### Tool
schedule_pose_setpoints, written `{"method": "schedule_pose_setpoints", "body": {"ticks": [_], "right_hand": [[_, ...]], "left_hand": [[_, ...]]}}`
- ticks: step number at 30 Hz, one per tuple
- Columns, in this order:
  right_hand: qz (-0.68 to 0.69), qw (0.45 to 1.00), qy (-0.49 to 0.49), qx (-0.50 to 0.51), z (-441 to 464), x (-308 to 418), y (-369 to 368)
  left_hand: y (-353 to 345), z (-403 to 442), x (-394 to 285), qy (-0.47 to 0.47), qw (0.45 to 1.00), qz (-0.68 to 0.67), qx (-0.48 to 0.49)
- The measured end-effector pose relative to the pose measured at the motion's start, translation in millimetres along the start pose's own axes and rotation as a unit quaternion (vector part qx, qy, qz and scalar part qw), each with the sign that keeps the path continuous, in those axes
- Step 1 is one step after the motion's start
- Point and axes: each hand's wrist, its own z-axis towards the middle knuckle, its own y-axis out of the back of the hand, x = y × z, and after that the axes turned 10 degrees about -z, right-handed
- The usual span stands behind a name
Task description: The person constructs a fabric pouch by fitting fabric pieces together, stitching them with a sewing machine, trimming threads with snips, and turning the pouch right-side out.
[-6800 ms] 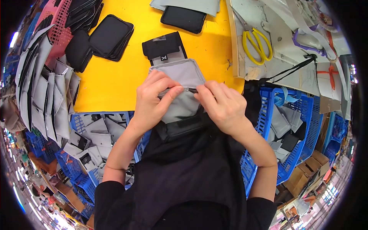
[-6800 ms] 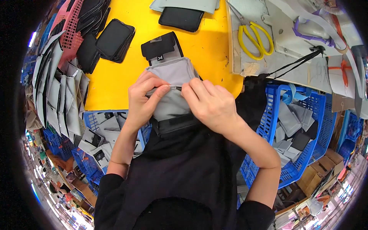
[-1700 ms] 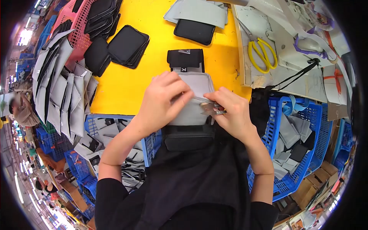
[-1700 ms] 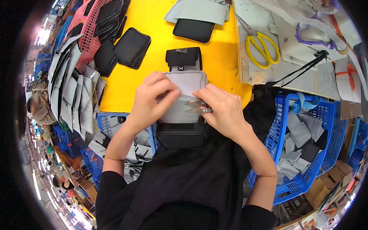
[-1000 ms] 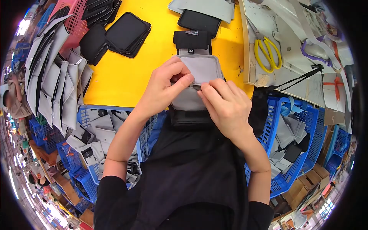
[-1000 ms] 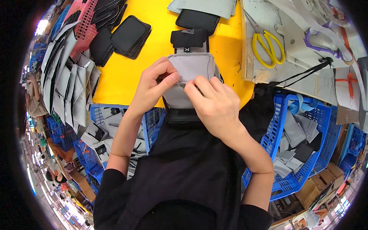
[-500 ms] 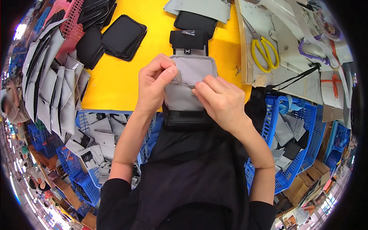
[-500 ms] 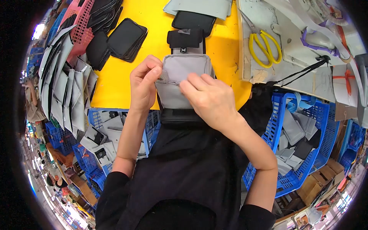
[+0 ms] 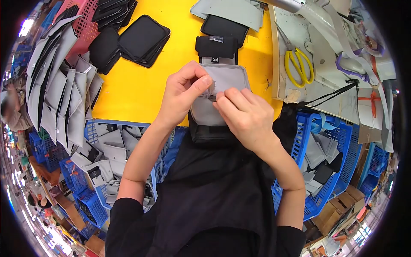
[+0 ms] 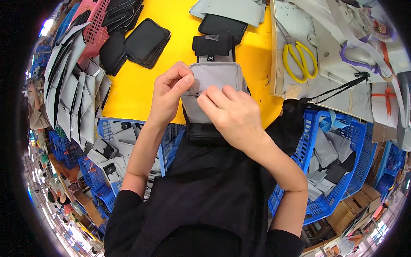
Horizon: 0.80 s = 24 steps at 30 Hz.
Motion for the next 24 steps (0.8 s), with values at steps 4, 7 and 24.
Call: {"method": "schedule_pose_setpoints", "body": {"ticks": [4,7,24], "right_hand": [[0.017,1.0,0.0,0.0,2,1,-2],[0.08,0.996,-0.025,0.004,-3,-5,-7],[0.199,0.979,-0.041,-0.007,-28,-26,-18]], "left_hand": [[4,-1,1,-0.022,0.996,-0.084,-0.004],[14,2,2,-0.03,0.964,-0.261,-0.048],[10,6,-22,-0.243,0.88,0.393,0.11]]}}
